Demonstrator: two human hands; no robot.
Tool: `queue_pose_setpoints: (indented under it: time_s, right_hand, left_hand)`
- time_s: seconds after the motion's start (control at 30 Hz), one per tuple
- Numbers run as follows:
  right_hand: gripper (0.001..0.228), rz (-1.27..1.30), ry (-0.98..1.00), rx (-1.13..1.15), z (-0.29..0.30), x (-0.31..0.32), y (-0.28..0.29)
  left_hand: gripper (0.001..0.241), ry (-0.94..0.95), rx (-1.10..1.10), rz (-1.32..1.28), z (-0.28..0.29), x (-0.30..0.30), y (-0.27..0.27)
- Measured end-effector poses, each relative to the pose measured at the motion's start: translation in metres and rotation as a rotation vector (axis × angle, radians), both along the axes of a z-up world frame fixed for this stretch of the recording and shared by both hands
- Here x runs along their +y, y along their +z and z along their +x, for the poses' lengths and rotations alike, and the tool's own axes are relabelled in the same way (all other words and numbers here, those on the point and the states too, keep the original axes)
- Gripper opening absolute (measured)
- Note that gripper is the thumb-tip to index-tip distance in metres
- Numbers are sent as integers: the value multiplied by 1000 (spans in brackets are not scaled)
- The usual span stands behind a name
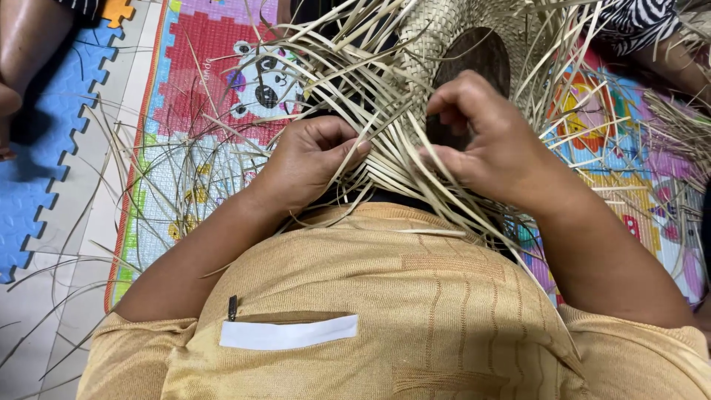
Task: Weaving a hat from dried plant fibers while sitting on the floor.
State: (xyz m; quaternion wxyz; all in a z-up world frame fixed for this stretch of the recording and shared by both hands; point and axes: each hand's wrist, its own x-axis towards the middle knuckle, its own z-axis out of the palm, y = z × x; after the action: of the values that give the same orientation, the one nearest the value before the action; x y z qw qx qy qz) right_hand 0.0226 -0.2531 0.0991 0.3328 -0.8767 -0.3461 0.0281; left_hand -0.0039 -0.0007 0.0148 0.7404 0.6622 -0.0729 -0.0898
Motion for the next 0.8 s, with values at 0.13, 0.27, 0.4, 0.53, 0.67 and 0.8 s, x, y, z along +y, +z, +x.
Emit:
queue_pose_setpoints:
  time_s: [0.13, 0.27, 0.4, 0.53, 0.67, 0.8]
  right_hand:
    - [47, 221, 127, -39, 1, -15, 8]
    - [58, -63, 159, -257, 9, -9, 0]
    - [75, -43, 297, -409, 9, 3, 1]
    - [81, 148, 238, -192, -11, -9, 37]
    - [100, 447, 232, -136, -13, -42, 32]
    - [97, 472, 201, 13, -22, -60, 19]
  left_hand:
    - [12, 14, -29, 2, 0, -2, -4]
    - [13, 10, -86, -33, 1, -3, -5]
    - [15, -10, -139, -81, 3, -5, -11]
    - [19, -1, -106, -33, -1, -5, 1]
    - [19, -12, -127, -6, 3, -7, -2]
    - [15, 27, -241, 318, 10, -7, -9]
